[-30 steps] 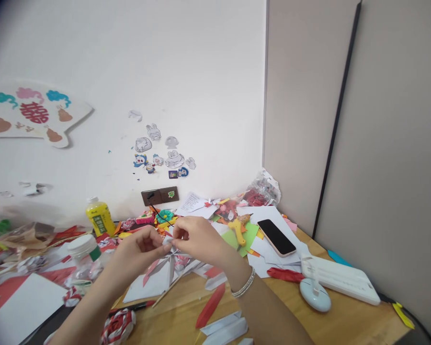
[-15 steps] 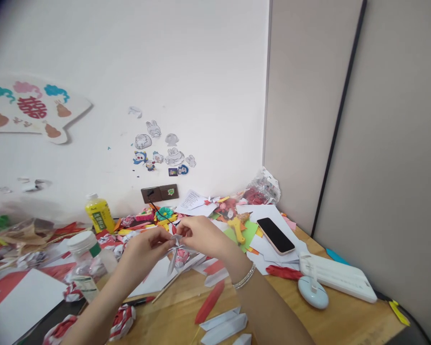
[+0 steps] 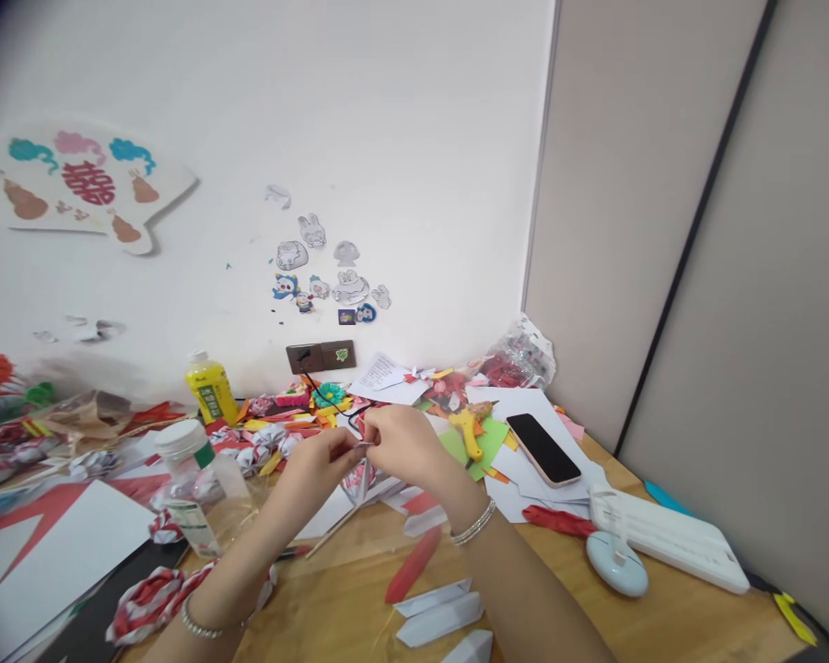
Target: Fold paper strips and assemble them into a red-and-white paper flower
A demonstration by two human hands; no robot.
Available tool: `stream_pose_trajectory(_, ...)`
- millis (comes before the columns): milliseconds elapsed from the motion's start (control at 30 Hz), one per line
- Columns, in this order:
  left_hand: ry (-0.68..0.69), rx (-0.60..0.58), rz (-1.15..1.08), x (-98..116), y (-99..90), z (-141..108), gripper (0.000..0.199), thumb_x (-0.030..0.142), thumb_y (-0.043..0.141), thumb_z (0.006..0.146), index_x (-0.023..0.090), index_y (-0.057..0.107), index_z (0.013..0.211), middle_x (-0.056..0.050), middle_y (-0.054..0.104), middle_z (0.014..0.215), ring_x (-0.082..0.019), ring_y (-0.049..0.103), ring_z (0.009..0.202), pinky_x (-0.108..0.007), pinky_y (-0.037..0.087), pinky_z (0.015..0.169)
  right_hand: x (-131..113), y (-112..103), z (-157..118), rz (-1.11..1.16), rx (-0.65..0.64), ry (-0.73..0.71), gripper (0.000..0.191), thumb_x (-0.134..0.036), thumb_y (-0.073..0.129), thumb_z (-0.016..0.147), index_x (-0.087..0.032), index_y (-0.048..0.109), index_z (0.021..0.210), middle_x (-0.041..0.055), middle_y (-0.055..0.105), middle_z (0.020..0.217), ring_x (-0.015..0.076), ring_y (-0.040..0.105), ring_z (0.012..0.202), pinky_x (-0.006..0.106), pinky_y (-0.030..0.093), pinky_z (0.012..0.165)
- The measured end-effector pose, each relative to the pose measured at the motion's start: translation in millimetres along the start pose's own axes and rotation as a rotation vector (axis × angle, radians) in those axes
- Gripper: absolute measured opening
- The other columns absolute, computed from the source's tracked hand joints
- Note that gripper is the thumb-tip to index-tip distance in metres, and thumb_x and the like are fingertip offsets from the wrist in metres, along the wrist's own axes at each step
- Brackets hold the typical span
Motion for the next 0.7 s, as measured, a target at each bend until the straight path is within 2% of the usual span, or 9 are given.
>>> stream_pose_trajectory(167, -0.044, 0.128, 0.024, 1.0, -1.7, -0.8, 0.018, 0.02, 0.044, 0.071, 0.021, 0.045, 0.053, 0.001, 0.052, 0.052, -0.017, 0.052, 0.057, -0.027, 0.037, 0.056, -7.1, -2.6, 1.0, -0.139, 0.083, -0.09, 0.011, -0.008, 0.052, 0.066, -0.018, 0.051, 0.062, -0.0019, 0.056, 0.064, 0.0122, 0.049, 0.064, 0.021, 0.027, 0.055)
stream_pose_trajectory(233, -0.078, 0.09, -0.078, -0.6, -5.3, -0.6, 0.014, 0.023, 0.046, 0.07, 0.02, 0.048, 0.057, 0.001, 0.054, 0.055, -0.018, 0.054, 0.059, -0.028, 0.039, 0.057, -8.6, -5.6, 0.9, -0.134, 0.104, -0.115, 0.011, -0.008, 0.052, 0.067, -0.018, 0.052, 0.062, -0.0016, 0.056, 0.065, 0.0128, 0.049, 0.067, 0.021, 0.029, 0.057)
stream_pose_trajectory(300, -0.115, -0.058, -0.316, -2.8, -8.2, -0.5, 0.01, 0.027, 0.051, 0.069, 0.019, 0.055, 0.07, 0.0, 0.059, 0.063, -0.018, 0.057, 0.063, -0.028, 0.043, 0.058, -10.1, -9.3, 0.3, -0.101, 0.126, -0.148, 0.012, -0.007, 0.053, 0.067, -0.018, 0.052, 0.063, -0.0014, 0.057, 0.066, 0.0129, 0.05, 0.069, 0.021, 0.031, 0.059)
stream_pose_trajectory(367, -0.218, -0.121, -0.598, -7.4, -13.7, -1.1, 0.026, 0.03, 0.055, 0.068, 0.019, 0.056, 0.091, -0.003, 0.063, 0.081, -0.019, 0.061, 0.077, -0.028, 0.047, 0.064, -12.6, -11.7, -0.4, -0.066, 0.143, -0.202, 0.013, -0.005, 0.053, 0.067, -0.018, 0.053, 0.065, -0.0012, 0.058, 0.068, 0.0126, 0.051, 0.07, 0.021, 0.033, 0.061)
stream_pose_trajectory(400, -0.254, -0.107, -0.657, -9.9, -17.2, -1.0, 0.028, 0.035, 0.053, 0.071, 0.02, 0.056, 0.095, -0.003, 0.063, 0.083, -0.019, 0.061, 0.078, -0.028, 0.047, 0.064, -14.2, -11.7, -0.6, -0.057, 0.144, -0.234, 0.013, -0.005, 0.053, 0.067, -0.018, 0.054, 0.065, -0.001, 0.059, 0.069, 0.0125, 0.052, 0.07, 0.021, 0.033, 0.062)
stream_pose_trajectory(467, -0.241, -0.143, -0.629, -12.0, -19.4, 0.1, 0.026, 0.041, 0.052, 0.072, 0.019, 0.058, 0.084, -0.001, 0.06, 0.074, -0.017, 0.058, 0.071, -0.025, 0.046, 0.059, -17.7, -9.1, -0.9, -0.058, 0.125, -0.302, 0.013, -0.005, 0.053, 0.068, -0.018, 0.055, 0.066, -0.0008, 0.06, 0.069, 0.0126, 0.052, 0.07, 0.021, 0.034, 0.062)
stream_pose_trajectory(567, -0.147, -0.123, -0.49, -14.5, -18.5, 4.0, 0.028, 0.045, 0.053, 0.071, 0.018, 0.054, 0.063, 0.004, 0.051, 0.058, -0.012, 0.048, 0.055, -0.021, 0.038, 0.05, -21.9, -3.7, -0.6, -0.1, 0.099, -0.387, 0.013, -0.005, 0.053, 0.069, -0.017, 0.055, 0.065, -0.0002, 0.059, 0.068, 0.0134, 0.052, 0.07, 0.021, 0.036, 0.063)
stream_pose_trajectory(700, -0.131, -0.073, -0.476, -21.4, -14.7, 7.2, 0.03, 0.046, 0.052, 0.071, 0.018, 0.052, 0.061, 0.006, 0.046, 0.054, -0.01, 0.041, 0.05, -0.021, 0.032, 0.047, -27.3, -3.6, -1.6, -0.156, 0.12, -0.53, 0.015, -0.005, 0.05, 0.073, -0.017, 0.056, 0.068, 0.0005, 0.058, 0.066, 0.014, 0.05, 0.069, 0.022, 0.037, 0.063)
Point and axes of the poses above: each hand's wrist, its own z-axis towards the middle knuckle, its own y-axis out of the palm, x = y × z, the point moved 4 cm from there along z, towards the middle knuckle
